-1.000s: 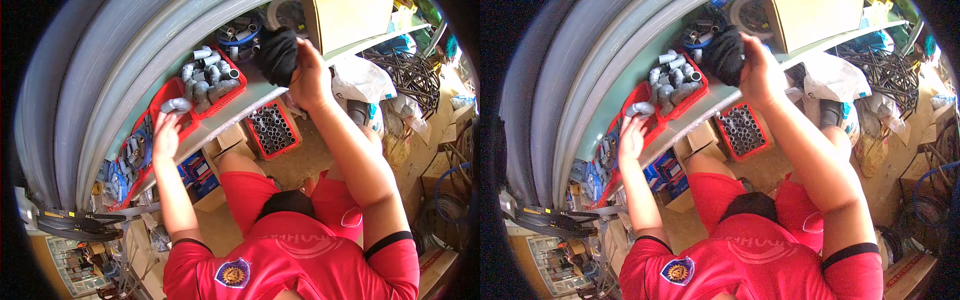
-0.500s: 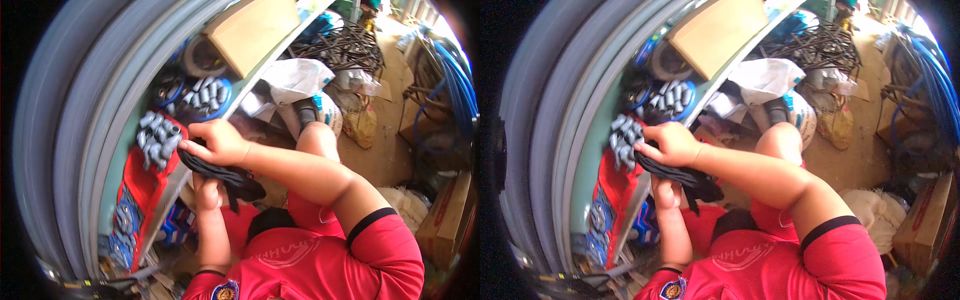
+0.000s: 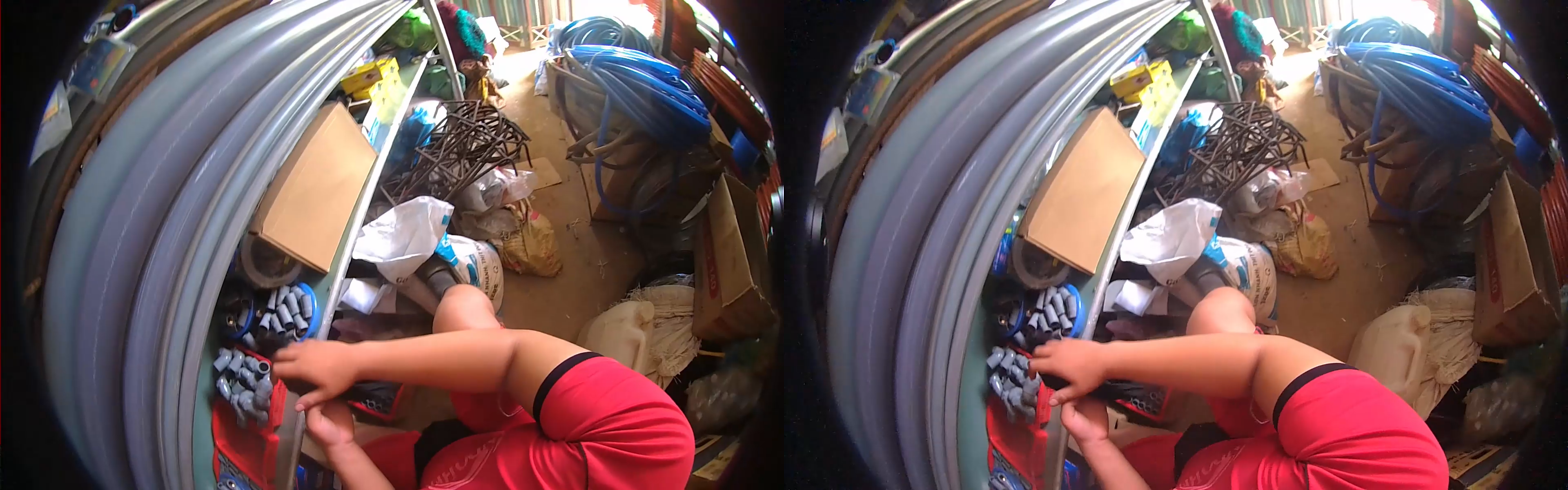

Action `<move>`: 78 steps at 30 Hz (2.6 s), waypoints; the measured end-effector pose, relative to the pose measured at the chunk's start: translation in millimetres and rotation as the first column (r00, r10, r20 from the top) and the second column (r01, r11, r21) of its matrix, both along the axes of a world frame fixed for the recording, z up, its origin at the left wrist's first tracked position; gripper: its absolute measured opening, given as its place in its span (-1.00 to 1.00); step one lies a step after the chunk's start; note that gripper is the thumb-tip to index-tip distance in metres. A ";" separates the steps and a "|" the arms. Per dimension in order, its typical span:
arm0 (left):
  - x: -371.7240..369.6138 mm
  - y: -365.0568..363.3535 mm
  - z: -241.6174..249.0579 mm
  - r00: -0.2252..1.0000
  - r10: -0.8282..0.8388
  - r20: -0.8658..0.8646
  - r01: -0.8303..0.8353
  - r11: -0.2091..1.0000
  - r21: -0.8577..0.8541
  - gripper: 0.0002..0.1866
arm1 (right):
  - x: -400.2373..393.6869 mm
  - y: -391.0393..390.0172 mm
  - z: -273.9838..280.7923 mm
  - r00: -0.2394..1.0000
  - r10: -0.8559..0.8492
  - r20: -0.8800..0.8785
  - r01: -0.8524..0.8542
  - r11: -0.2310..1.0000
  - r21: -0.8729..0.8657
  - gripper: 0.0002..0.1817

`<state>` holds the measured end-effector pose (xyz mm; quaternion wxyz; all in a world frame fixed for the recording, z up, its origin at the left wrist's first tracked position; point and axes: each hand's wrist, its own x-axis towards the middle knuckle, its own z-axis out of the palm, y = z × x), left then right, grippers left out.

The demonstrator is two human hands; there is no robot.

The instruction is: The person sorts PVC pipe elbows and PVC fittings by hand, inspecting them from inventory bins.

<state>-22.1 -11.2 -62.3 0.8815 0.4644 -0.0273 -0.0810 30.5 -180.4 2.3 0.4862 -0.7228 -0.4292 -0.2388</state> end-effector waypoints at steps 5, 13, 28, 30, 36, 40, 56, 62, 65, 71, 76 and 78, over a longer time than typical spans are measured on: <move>-13.0 -18.8 29.6 0.978 -0.151 0.142 0.134 0.983 0.122 -0.17 | -7.5 8.5 2.8 0.963 -0.248 -0.103 0.257 0.962 0.093 -0.68; -11.8 -53.6 21.3 0.907 -0.135 0.398 -0.096 0.856 0.509 -0.17 | 8.0 3.0 -7.4 0.615 0.246 -0.749 0.482 0.635 0.604 -0.35; -14.4 -2.1 -5.4 0.967 0.073 -0.244 -0.070 0.997 0.023 -0.28 | -20.2 8.7 0.7 0.963 -0.187 -0.194 0.189 0.982 -0.009 -0.59; -19.1 -4.0 -7.1 0.979 0.009 -0.206 0.003 0.998 0.060 -0.32 | -18.6 9.1 3.9 0.935 -0.236 -0.266 0.265 0.961 0.079 -0.45; -25.8 -39.2 30.9 0.995 0.002 0.104 -0.035 0.948 0.316 -0.47 | 11.3 11.6 -15.1 0.588 0.119 -0.800 0.457 0.767 0.450 -0.14; -12.2 -19.1 12.5 0.984 0.065 -0.165 -0.063 0.998 0.022 -0.50 | 21.8 -6.3 -4.1 0.692 0.246 -0.678 0.313 0.744 0.590 -0.26; -20.9 -24.9 30.1 0.966 0.233 -0.108 -0.230 0.972 0.042 -0.33 | -11.5 16.6 -9.1 0.898 -0.050 -0.436 0.210 0.922 0.327 -0.41; -36.9 -52.2 56.0 0.973 0.191 -0.128 -0.170 0.973 0.157 -0.29 | 6.6 22.9 -21.3 0.730 0.134 -0.670 0.443 0.654 0.613 -0.22; -40.7 -55.0 55.6 0.991 0.124 -0.049 -0.113 0.975 0.190 -0.27 | 34.7 15.7 -40.0 0.666 0.210 -0.716 0.490 0.601 0.632 -0.30; -21.1 -15.7 42.6 0.990 0.115 -0.077 -0.124 0.984 -0.126 -0.31 | -0.1 2.7 -10.2 0.944 0.186 -0.274 -0.128 0.968 0.217 -0.42; -19.3 -10.9 23.6 0.988 -0.132 0.086 0.149 0.957 -0.247 -0.29 | -11.1 16.5 -10.8 0.916 -0.061 -0.396 0.216 0.908 0.360 -0.40; -13.2 -11.5 10.5 0.987 -0.071 0.141 0.087 0.990 -0.109 -0.27 | -8.5 15.9 -11.7 0.862 -0.085 -0.500 0.308 0.871 0.383 -0.41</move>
